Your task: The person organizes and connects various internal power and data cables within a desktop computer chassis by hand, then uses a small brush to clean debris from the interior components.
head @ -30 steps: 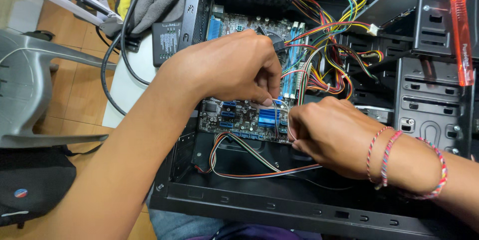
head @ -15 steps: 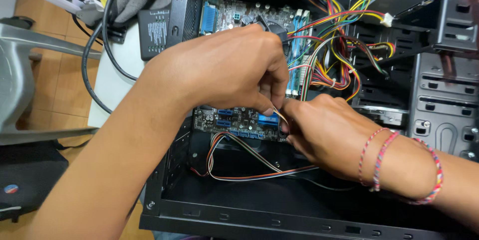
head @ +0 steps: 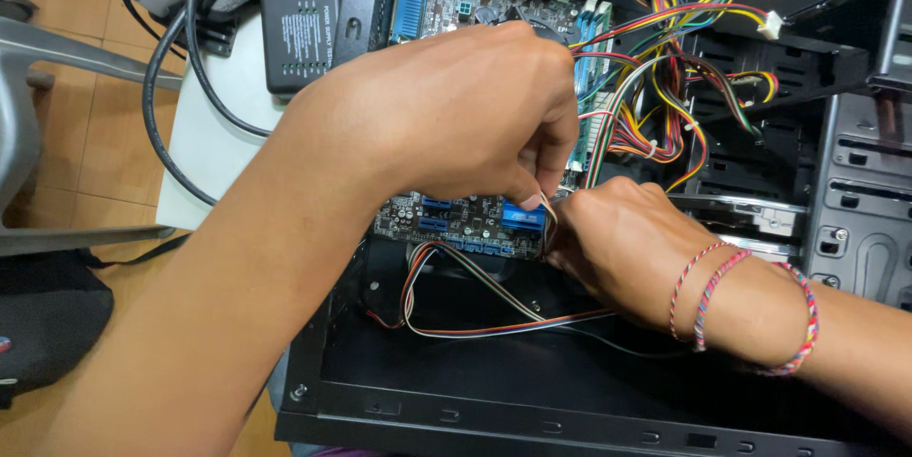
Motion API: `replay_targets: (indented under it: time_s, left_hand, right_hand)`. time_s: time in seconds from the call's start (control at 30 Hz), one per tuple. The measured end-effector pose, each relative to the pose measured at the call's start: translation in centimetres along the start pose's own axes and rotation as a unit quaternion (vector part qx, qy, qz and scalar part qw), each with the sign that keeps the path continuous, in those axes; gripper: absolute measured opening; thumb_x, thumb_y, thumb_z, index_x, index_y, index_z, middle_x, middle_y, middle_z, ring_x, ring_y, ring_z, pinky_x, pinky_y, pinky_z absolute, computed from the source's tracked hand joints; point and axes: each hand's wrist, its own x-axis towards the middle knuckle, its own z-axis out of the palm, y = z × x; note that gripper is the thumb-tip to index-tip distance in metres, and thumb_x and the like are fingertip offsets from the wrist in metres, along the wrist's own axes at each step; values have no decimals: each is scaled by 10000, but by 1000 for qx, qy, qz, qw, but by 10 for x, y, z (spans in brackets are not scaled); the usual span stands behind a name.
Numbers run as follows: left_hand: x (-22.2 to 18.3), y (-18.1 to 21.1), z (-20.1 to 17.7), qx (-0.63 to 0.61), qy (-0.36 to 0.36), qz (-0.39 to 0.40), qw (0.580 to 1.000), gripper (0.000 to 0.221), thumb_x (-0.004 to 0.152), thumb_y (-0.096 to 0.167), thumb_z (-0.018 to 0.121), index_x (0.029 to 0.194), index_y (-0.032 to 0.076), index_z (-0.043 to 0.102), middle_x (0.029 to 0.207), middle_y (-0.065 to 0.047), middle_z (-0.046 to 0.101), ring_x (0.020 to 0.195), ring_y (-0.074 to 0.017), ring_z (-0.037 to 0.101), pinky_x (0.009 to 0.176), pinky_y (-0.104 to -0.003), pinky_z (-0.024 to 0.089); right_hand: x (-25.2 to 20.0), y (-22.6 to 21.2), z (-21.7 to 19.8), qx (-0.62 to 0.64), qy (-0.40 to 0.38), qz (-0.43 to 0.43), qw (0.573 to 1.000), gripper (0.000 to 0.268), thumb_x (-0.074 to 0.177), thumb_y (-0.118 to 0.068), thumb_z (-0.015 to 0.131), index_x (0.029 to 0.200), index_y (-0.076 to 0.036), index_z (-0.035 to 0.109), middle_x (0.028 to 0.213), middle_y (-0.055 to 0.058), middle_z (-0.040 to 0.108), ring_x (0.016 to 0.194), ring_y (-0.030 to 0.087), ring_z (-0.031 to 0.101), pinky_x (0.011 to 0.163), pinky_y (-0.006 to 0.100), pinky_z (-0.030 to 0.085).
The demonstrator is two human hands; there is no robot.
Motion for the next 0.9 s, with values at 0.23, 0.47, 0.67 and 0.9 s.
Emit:
replay_targets:
  time_s: [0.23, 0.47, 0.67, 0.9]
  left_hand:
    - [1, -6, 4, 6, 24, 17, 1000, 140, 673, 164, 863, 793, 164, 793, 781, -45, 768, 774, -229, 744, 702, -381, 560]
    - [2, -7, 5, 14, 28, 13, 999, 141, 673, 157, 863, 793, 161, 791, 778, -48, 767, 766, -229, 745, 706, -384, 560]
    - [2, -9, 6, 12, 32, 38, 999, 139, 670, 149, 864, 790, 161, 795, 775, -44, 769, 762, -224, 747, 692, -376, 562]
    - [2, -8, 5, 4, 27, 44, 999, 131, 683, 158, 862, 797, 164, 797, 772, -48, 769, 760, -224, 746, 694, -375, 555]
  right_hand:
    - [6, 1, 5, -9, 8, 24, 1000, 240, 830, -300, 796, 873, -68, 752, 761, 252, 703, 771, 449, 694, 682, 530, 569]
    - [4, 0, 4, -33, 14, 9, 999, 206, 778, -249, 802, 859, -70, 742, 788, 232, 707, 751, 435, 699, 698, 522, 573]
    - [1, 0, 4, -11, 33, -3, 999, 244, 764, -206, 782, 945, -71, 691, 782, 213, 718, 746, 424, 704, 710, 514, 571]
    - [0, 1, -2, 29, 37, -13, 999, 201, 751, -138, 757, 926, -83, 675, 754, 178, 730, 759, 404, 717, 711, 493, 569]
